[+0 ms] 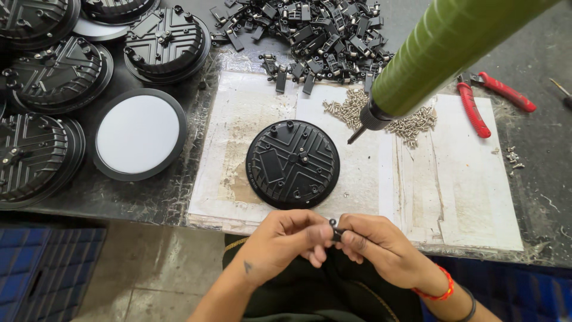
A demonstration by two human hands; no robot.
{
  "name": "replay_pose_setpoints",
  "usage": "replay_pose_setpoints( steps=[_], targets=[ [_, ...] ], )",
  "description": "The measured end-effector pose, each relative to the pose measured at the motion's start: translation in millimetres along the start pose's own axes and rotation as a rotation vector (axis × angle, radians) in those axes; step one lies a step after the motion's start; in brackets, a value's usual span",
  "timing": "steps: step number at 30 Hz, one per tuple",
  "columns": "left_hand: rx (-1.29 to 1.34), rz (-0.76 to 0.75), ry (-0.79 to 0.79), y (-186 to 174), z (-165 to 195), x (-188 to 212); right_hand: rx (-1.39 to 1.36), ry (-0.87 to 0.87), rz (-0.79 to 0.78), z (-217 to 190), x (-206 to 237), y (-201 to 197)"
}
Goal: The person uses a green power screwdriver to fasten small black plastic components onto a circular black base using screws. They repeatedly pick up components and screws, align them, and drive the screws in, then move the finished unit aside.
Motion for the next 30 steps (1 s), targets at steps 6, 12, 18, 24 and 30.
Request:
replay_pose_setpoints(
  steps=[6,12,18,24,30],
  targets=[
    [-0.001,-0.171,-0.036,4.3,14.0,6.6,-0.059,-0.040,-0.003,1.2,5.0,12.4],
    [-0.967,0.055,-0.103,-0.6,74.5,-14.9,0.385,-0.066,0.315,-13.2,-10.6,22.6],
    [-1.556,0.043,-0.104,10.5,108.2,-52.6,0.897,-0.194,0.529,-29.7,-40.4,35.2],
    [-1.823,-0.095,-0.009,13.9,109.7,-72.2,1.088,-0.146,0.499,-31.5,-49.8,35.6],
    [-1.915,-0.173,0.136,20.6,103.3,-81.9,1.104,-0.089,0.457,-34.3,-55.0,33.0]
  ],
)
Point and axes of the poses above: each hand's wrist, its own x-axis away from the middle knuckle, its own y-axis out of the palm, z = x × y, the point moved 2 cm from there along -x, towards the middle knuckle, and after that the axes turned 8 degrees about y, right-handed, at the moved point
